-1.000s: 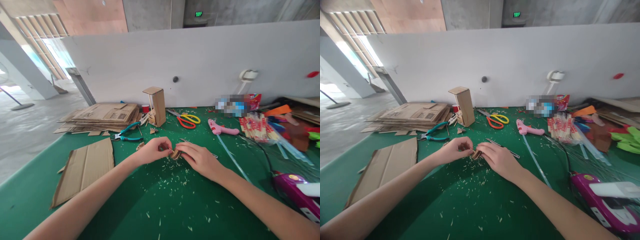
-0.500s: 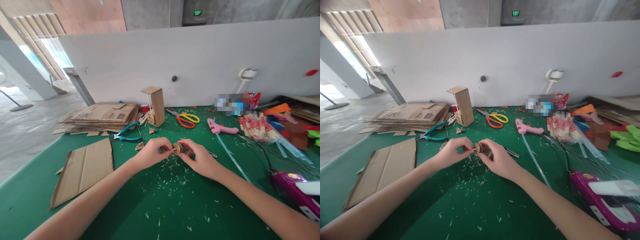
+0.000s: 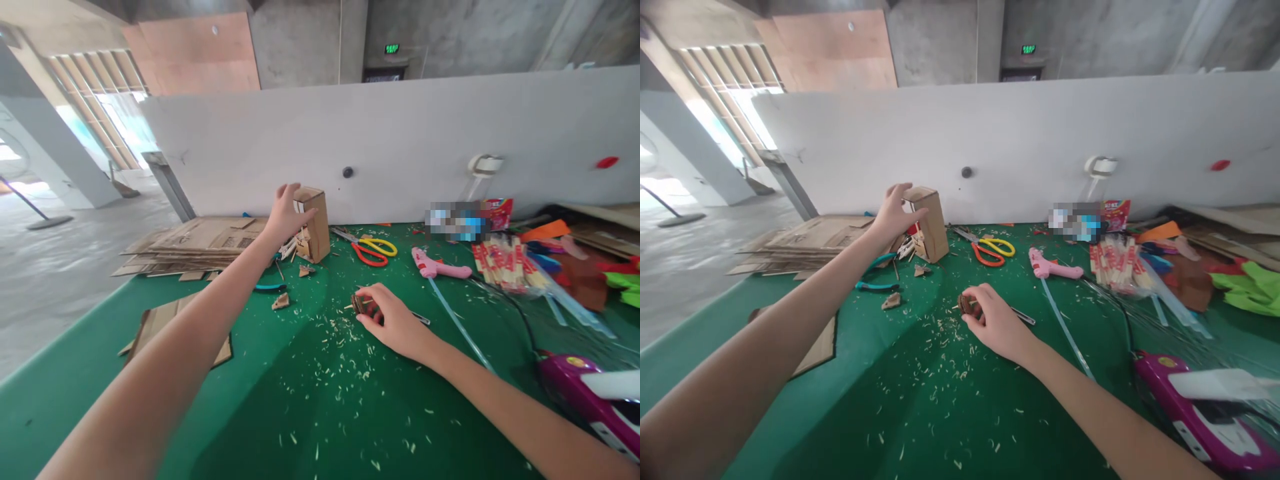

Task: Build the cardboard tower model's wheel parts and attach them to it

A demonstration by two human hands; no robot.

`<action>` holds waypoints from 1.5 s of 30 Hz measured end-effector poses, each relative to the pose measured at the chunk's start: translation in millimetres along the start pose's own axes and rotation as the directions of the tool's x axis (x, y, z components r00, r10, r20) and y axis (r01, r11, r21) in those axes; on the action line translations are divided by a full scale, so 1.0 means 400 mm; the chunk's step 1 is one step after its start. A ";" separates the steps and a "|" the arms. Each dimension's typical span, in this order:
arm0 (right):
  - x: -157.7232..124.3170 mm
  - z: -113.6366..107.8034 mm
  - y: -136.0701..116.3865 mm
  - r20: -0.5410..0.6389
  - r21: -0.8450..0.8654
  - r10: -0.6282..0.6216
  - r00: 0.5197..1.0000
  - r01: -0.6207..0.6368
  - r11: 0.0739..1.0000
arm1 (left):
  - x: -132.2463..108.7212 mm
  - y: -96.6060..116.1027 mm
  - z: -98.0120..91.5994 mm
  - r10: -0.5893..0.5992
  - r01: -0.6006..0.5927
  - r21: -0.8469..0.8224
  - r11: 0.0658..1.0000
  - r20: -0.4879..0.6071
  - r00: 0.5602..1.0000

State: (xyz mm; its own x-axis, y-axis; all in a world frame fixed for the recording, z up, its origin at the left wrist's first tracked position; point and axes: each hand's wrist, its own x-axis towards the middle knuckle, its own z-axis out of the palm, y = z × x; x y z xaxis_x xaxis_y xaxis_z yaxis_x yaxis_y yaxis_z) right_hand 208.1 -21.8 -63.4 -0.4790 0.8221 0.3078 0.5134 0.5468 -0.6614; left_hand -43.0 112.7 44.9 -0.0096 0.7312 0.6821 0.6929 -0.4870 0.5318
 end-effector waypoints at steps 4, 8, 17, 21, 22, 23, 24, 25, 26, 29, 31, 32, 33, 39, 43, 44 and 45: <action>-0.001 -0.004 -0.009 -0.038 0.043 -0.017 0.999 0.019 0.999 | 0.020 0.015 0.023 0.018 -0.018 -0.087 0.996 -0.006 1.000; 0.000 -0.009 -0.014 -0.127 0.119 0.002 0.992 0.013 0.993 | -0.029 0.060 0.009 0.132 -0.119 -0.232 0.965 0.039 0.991; 0.010 -0.005 -0.007 -0.418 0.435 0.092 0.904 0.111 0.894 | -0.143 0.156 -0.084 0.169 -0.035 -0.543 0.839 0.200 0.965; 0.011 -0.004 -0.001 -0.418 0.429 0.059 0.907 0.140 0.892 | -0.180 0.151 -0.073 0.092 -0.008 -0.556 0.831 0.124 0.988; 0.010 -0.004 0.000 -0.416 0.411 0.044 0.908 0.145 0.900 | -0.184 0.150 -0.072 0.087 -0.013 -0.549 0.836 0.108 0.990; 0.009 -0.003 0.000 -0.414 0.389 0.028 0.910 0.149 0.909 | -0.186 0.151 -0.074 0.092 -0.024 -0.530 0.848 0.102 0.991; 0.008 -0.002 0.000 -0.408 0.367 0.014 0.913 0.150 0.918 | -0.186 0.153 -0.079 0.105 -0.040 -0.493 0.869 0.105 0.989; 0.007 -0.001 -0.001 -0.404 0.347 0.002 0.915 0.151 0.925 | -0.184 0.157 -0.087 0.125 -0.061 -0.440 0.896 0.118 0.985; 0.006 0.002 -0.002 -0.401 0.333 -0.006 0.916 0.152 0.930 | -0.182 0.162 -0.097 0.146 -0.088 -0.375 0.923 0.129 0.981; 0.006 0.009 -0.002 -0.416 0.328 -0.018 0.909 0.169 0.929 | -0.177 0.187 -0.131 0.197 -0.176 -0.168 0.970 0.121 0.973; 0.009 0.010 -0.001 -0.444 0.338 -0.028 0.896 0.196 0.921 | -0.176 0.207 -0.150 0.209 -0.204 -0.053 0.977 0.112 0.971; 0.010 0.007 -0.002 -0.456 0.340 -0.031 0.889 0.207 0.917 | -0.177 0.218 -0.157 0.206 -0.206 -0.004 0.978 0.111 0.972; 0.012 0.002 -0.004 -0.471 0.337 -0.037 0.881 0.218 0.916 | -0.178 0.229 -0.164 0.195 -0.201 0.039 0.979 0.113 0.974; 0.017 -0.073 -0.062 -0.554 0.213 -0.100 0.826 0.257 0.943 | -0.178 0.270 -0.186 0.104 -0.112 0.122 0.986 0.068 0.992; 0.013 -0.124 -0.131 -0.571 0.138 -0.166 0.804 0.294 0.946 | -0.164 0.258 -0.185 0.053 -0.046 -0.069 0.997 0.104 0.993; 0.012 -0.133 -0.148 -0.560 0.110 -0.183 0.808 0.291 0.950 | -0.159 0.254 -0.184 0.032 -0.016 -0.137 0.990 0.118 0.992; 0.013 -0.140 -0.165 -0.542 0.076 -0.199 0.816 0.283 0.956 | -0.153 0.250 -0.184 0.011 0.016 -0.199 0.980 0.134 0.991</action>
State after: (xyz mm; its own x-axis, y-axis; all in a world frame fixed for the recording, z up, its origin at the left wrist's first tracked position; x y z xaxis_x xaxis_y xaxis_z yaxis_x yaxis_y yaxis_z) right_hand 211.6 -44.7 20.0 -0.1069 0.6486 0.7536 0.3005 0.7436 -0.5973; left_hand -26.3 -16.0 93.4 0.0944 0.7832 0.6145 0.5351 -0.5604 0.6321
